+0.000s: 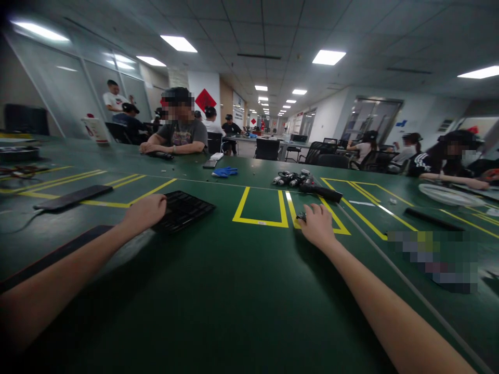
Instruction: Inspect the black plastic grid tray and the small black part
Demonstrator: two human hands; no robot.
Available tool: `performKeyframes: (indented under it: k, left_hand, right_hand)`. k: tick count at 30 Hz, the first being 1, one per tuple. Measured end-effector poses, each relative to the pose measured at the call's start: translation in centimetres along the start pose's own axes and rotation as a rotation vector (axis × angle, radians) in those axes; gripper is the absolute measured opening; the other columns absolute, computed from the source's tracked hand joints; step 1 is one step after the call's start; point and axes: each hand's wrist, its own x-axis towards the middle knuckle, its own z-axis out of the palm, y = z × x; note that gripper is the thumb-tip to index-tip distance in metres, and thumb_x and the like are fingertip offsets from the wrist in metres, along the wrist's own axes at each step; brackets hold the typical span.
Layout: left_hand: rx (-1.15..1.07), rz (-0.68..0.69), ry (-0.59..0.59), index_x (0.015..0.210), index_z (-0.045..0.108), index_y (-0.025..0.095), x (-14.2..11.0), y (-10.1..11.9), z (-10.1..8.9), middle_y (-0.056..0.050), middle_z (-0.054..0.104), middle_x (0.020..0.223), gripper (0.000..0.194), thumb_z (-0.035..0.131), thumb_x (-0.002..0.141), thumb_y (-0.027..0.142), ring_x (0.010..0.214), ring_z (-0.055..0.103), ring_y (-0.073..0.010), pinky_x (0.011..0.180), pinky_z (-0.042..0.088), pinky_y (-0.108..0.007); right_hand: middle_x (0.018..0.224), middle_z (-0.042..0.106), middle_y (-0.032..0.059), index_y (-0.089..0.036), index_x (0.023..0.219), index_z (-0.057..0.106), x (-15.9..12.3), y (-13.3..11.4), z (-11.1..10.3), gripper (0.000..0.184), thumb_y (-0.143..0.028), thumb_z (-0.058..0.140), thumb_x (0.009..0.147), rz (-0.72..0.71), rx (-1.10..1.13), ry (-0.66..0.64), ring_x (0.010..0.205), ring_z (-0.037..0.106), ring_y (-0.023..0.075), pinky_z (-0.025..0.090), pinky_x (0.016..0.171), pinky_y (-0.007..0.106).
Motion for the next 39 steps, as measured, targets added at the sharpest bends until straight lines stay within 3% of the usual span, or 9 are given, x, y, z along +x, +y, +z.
performKeyframes:
  k: [3,10,13,17,20,28,32,36,39]
  left_hand:
    - [-0.167,0.184,0.069,0.118,0.053,0.004,-1.8,3.1,0.7,-0.015,0.064,0.104,0.048,0.03,0.076,0.011,0.098,0.059,-0.0242,0.089,0.044,-0.034]
    - [-0.274,0.671,-0.25,0.123,0.054,0.016,-6.1,8.3,4.2,-0.007,0.054,0.13,0.05,0.03,0.08,0.007,0.121,0.047,-0.0179,0.104,0.034,-0.036]
    - [-0.29,0.691,-0.201,0.122,0.054,0.015,-6.9,8.4,3.9,-0.01,0.054,0.13,0.04,0.034,0.087,0.018,0.123,0.044,-0.0204,0.104,0.034,-0.041]
    - [-0.339,0.892,-0.253,0.122,0.054,0.019,-9.5,9.4,2.2,-0.008,0.052,0.132,0.036,0.039,0.09,0.023,0.126,0.042,-0.0204,0.105,0.033,-0.041]
    - [-0.354,0.968,-0.357,0.119,0.056,0.02,-11.2,10.5,1.4,-0.008,0.054,0.13,0.033,0.039,0.091,0.025,0.12,0.048,-0.0203,0.102,0.035,-0.039]
    - [-0.077,0.717,-0.118,0.104,0.059,0.012,-9.1,9.5,1.1,-0.015,0.06,0.105,0.029,0.038,0.089,0.025,0.095,0.056,-0.0268,0.082,0.044,-0.042]
    - [0.035,0.543,-0.149,0.092,0.058,0.012,-7.6,7.7,1.6,-0.014,0.058,0.093,0.026,0.036,0.089,0.027,0.082,0.057,-0.0239,0.071,0.046,-0.035]
    - [-0.136,0.529,-0.237,0.084,0.055,0.016,-6.7,6.7,1.9,-0.009,0.059,0.086,0.017,0.042,0.086,0.026,0.08,0.058,-0.021,0.072,0.045,-0.033]
    - [-0.529,0.247,-0.252,0.086,0.051,0.017,-5.0,5.7,1.3,-0.006,0.06,0.08,0.013,0.043,0.083,0.027,0.067,0.058,-0.017,0.061,0.047,-0.029]
  right_hand:
    - [0.129,0.046,0.0188,-0.012,0.126,0.045,-1.3,-4.4,-1.4,0.047,-0.033,0.042,0.084,-0.154,0.156,0.041,0.124,0.035,0.0334,0.032,0.1,0.054]
    - [0.135,0.044,0.0087,-0.024,0.132,0.039,-5.7,-12.2,-3.1,0.048,-0.045,0.03,0.09,-0.67,0.379,-0.293,0.126,0.038,0.025,0.031,0.104,0.05]
    - [0.131,0.048,0.0093,-0.02,0.13,0.042,-4.4,-10.2,-3.0,0.046,-0.042,0.031,0.09,-0.613,0.347,-0.204,0.122,0.042,0.0228,0.035,0.103,0.044]
    - [0.129,0.049,0.0148,-0.012,0.125,0.046,-1.4,-3.9,-1.5,0.043,-0.033,0.034,0.089,-0.28,0.121,0.022,0.122,0.039,0.0292,0.029,0.104,0.051]
    - [0.126,0.051,0.0156,-0.013,0.122,0.049,-0.3,0.5,0.3,0.042,-0.033,0.039,0.086,-0.074,-0.037,-0.031,0.12,0.04,0.0345,0.03,0.099,0.055]
    - [0.116,0.057,0.016,-0.012,0.12,0.05,-0.3,2.5,1.4,0.042,-0.035,0.035,0.087,-0.027,-0.095,-0.124,0.108,0.049,0.0319,0.039,0.089,0.045]
    - [0.116,0.058,0.0161,-0.012,0.119,0.05,-0.4,2.3,1.2,0.041,-0.035,0.035,0.087,-0.035,-0.093,-0.126,0.108,0.05,0.0315,0.04,0.088,0.044]
    - [0.116,0.058,0.0171,-0.012,0.118,0.051,-0.4,2.4,1.2,0.041,-0.034,0.036,0.087,-0.033,-0.093,-0.132,0.108,0.05,0.0312,0.04,0.087,0.044]
    - [0.116,0.058,0.0167,-0.012,0.118,0.051,-0.3,2.5,1.3,0.04,-0.033,0.036,0.087,-0.036,-0.089,-0.132,0.107,0.05,0.031,0.04,0.087,0.044]
